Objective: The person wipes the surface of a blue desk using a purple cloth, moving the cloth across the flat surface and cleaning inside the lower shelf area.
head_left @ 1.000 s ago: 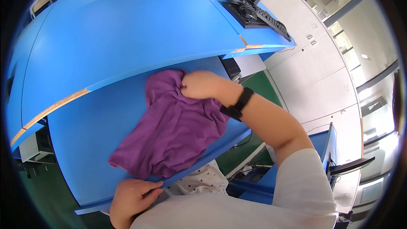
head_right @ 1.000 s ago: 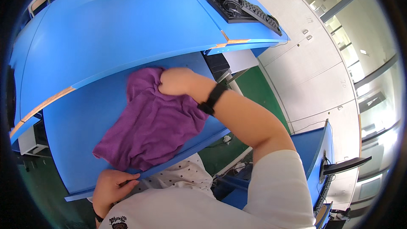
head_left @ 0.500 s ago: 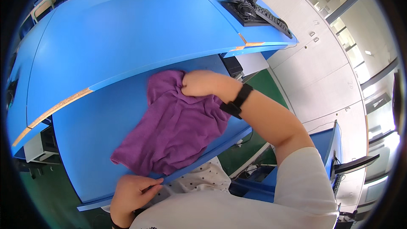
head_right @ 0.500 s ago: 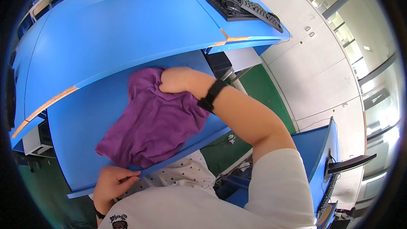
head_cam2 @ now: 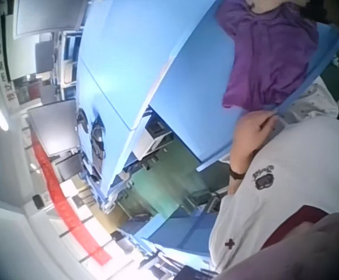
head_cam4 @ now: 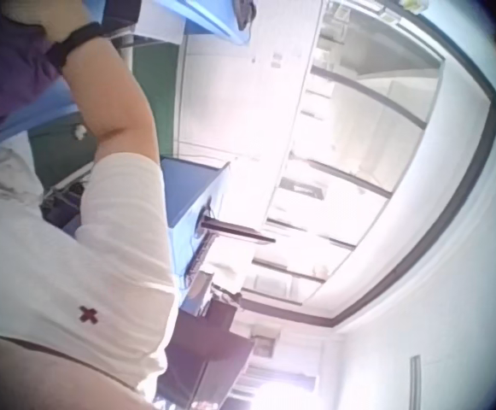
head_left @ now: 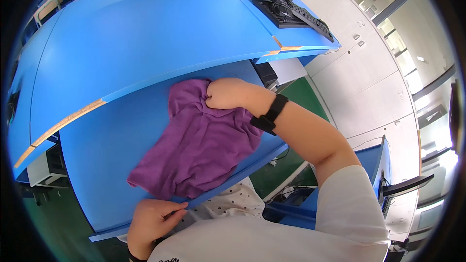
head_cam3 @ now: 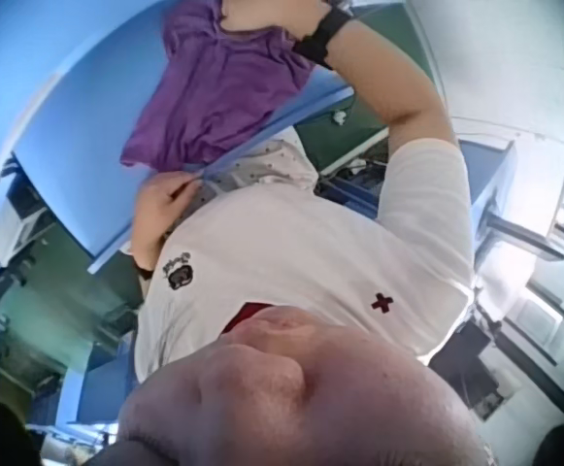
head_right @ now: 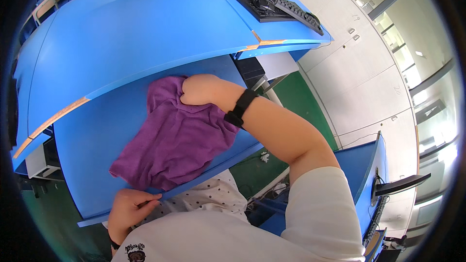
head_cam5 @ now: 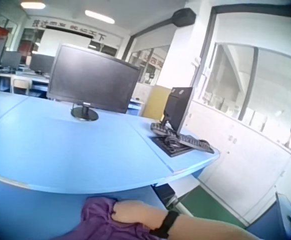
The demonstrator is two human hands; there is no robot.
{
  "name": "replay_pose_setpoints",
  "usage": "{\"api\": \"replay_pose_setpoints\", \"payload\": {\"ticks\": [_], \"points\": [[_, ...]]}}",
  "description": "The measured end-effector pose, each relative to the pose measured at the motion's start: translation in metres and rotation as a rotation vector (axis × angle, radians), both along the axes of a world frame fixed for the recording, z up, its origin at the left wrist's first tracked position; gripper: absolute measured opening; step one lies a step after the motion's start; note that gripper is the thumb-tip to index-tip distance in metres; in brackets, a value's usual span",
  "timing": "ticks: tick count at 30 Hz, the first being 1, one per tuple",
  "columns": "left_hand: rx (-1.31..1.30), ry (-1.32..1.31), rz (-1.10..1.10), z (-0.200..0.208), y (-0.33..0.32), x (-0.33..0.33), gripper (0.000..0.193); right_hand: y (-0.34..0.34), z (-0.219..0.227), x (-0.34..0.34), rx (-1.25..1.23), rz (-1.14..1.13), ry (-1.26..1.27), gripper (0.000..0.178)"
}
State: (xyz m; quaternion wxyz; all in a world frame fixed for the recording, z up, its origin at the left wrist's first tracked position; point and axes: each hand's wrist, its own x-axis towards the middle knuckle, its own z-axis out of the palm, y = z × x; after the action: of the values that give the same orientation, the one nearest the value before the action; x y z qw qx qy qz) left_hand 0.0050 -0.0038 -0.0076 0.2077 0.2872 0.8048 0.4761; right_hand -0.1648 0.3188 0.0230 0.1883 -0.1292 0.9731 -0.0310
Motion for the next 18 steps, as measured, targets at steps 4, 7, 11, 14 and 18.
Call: {"api": "replay_pose_setpoints", "payload": {"ticks": [4,7,11,14,18], "points": [[0.007,0.010,-0.005,0.001,0.004,0.001,0.016,0.003,-0.003,-0.010,-0.030,-0.076,-0.038,0.040],[0.011,0.005,0.001,0.002,0.003,0.000,0.016,-0.006,0.000,-0.020,-0.023,-0.193,-0.030,0.045],[0.017,0.013,0.014,-0.002,0.001,0.001,0.015,-0.007,0.003,-0.014,0.006,-0.133,-0.012,0.041],[-0.007,-0.008,0.006,-0.002,-0.001,0.001,0.015,-0.006,-0.002,-0.008,-0.026,-0.048,-0.072,0.040],[-0.015,-0.003,-0.005,-0.001,0.002,0.002,0.014,-0.008,0.004,-0.008,-0.045,-0.084,-0.093,0.041]]}}
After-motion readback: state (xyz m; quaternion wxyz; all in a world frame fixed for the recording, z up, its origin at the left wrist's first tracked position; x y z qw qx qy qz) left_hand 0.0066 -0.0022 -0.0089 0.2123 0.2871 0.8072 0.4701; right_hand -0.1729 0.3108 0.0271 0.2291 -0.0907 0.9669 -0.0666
